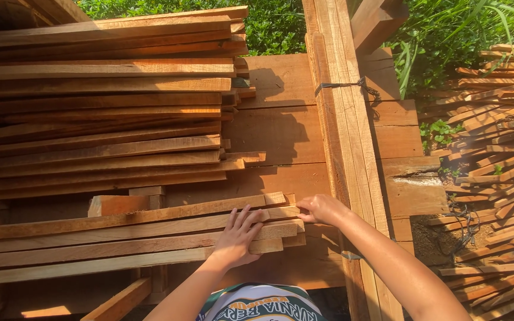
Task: Organizing and bundling thin wooden planks using wire ties.
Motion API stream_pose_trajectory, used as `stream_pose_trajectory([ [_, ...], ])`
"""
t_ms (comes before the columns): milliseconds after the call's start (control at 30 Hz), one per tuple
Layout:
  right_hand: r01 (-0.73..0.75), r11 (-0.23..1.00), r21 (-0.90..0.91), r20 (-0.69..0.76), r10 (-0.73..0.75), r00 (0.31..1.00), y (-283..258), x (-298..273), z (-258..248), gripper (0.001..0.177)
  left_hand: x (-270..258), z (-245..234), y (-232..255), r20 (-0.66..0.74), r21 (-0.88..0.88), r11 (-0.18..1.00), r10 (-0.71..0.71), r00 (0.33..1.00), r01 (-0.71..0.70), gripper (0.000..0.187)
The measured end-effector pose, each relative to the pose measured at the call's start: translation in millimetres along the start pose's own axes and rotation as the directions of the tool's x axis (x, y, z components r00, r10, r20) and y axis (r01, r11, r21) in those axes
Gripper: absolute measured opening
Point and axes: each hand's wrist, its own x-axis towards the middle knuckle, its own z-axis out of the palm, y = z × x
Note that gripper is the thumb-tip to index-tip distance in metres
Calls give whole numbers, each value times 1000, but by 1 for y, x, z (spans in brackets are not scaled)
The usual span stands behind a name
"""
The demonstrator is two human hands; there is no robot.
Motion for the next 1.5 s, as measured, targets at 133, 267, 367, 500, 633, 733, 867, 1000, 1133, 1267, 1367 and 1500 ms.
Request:
stream_pose_trajectory([
  [133,-70,998,7,53,69,996,8,-12,-1,46,2,1,-2,19,16,1000,11,1000,-11,89],
  [267,-287,902,323,55,285,957,-27,-27,-20,46,-2,2,-1,18,41,999,22,1000,-23,86],
  [367,-391,620,680,57,487,872,-37,-30,-8,46,2,-2,1,-10,37,999,29,1000,-28,86],
  [500,-86,-156,984,166,619,768,-39,4,27,59,1,1,-2,11,41,999,9,1000,-10,83],
  [633,-201,10,979,161,563,811,-72,19,17,81,1,-2,1,13,49,998,29,1000,-29,86],
  [733,-208,-105,973,232,488,841,-64,14,21,95,1,1,3,-11,58,998,29,1000,-28,85],
  [867,-220,-83,972,232,503,833,-75,23,12,96,-4,-2,1,-4,42,998,39,999,-38,89],
  [1000,-323,22,946,263,528,807,-74,23,14,87,-2,-1,2,-25,33,998,52,998,-52,88],
  [1133,-225,554,802,-184,587,788,-65,34,37,67,-2,-5,1,-23,22,999,44,999,-44,90],
  [1267,-133,861,491,-322,320,891,-67,25,16,54,-7,-6,5,-20,-7,1000,21,1000,-22,88],
  [1367,-87,914,396,-342,234,910,-61,38,1,49,0,-9,2,-42,-19,999,31,999,-32,86],
  [1500,-54,907,417,-278,185,943,-59,49,1,39,-3,-8,2,-21,-41,999,29,999,-30,86],
])
